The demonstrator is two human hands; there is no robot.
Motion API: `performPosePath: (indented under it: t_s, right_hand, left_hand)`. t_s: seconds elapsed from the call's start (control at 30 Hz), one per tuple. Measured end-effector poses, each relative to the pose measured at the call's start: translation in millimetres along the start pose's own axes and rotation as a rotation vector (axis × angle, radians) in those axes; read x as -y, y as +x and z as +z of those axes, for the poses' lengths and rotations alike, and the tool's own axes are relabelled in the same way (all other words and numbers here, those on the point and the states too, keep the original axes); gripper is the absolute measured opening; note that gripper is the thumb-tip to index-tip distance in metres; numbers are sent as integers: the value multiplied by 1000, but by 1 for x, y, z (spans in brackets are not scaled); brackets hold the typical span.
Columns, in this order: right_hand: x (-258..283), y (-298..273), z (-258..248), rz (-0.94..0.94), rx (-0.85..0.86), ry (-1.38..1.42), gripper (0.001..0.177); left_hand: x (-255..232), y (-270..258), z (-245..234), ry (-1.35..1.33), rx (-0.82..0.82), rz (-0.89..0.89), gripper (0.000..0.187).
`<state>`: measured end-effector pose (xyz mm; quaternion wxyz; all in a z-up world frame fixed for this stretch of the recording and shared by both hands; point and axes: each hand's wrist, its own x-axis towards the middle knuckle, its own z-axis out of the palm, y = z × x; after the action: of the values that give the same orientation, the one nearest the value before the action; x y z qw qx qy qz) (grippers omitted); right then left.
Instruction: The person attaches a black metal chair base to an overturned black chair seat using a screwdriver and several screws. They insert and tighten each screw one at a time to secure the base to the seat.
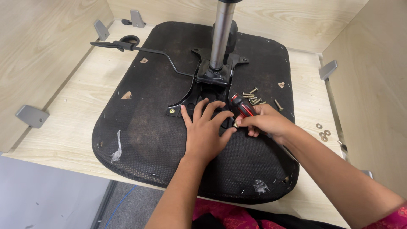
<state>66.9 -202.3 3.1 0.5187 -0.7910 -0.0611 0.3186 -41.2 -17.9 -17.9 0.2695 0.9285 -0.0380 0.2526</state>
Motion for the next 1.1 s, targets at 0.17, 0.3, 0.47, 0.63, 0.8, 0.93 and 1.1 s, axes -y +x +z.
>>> performPosePath:
  t_s: [0.17,0.3,0.47,0.63,0.8,0.93,1.1]
  right_hand:
    - [2,2,3,-1,-39,-60,20]
    - [0,1,1,-49,-9,-7,19]
    - [-1,1,0,-51,-21,-6,21]
    - [-1,3,-5,-27,-15,124,24]
    - [0,2,-10,-38,-59,165,27]
    - [9,-7,-13,-94,-121,273,20]
    - [28,-22,-27,-227,-288,228,20]
  left_hand:
    - [-11,10,10,-43,14,-138,27]
    - [-9,9,15,-34,10,-161,20]
    - [-7,8,17,-17,11,-143,20]
    - [-8,9,16,1,49,-159,22]
    - [-10,9,14,30,61,-159,24]
    - [-10,7,12,11,55,-161,25]
    - [-12,8,11,20,61,-176,21]
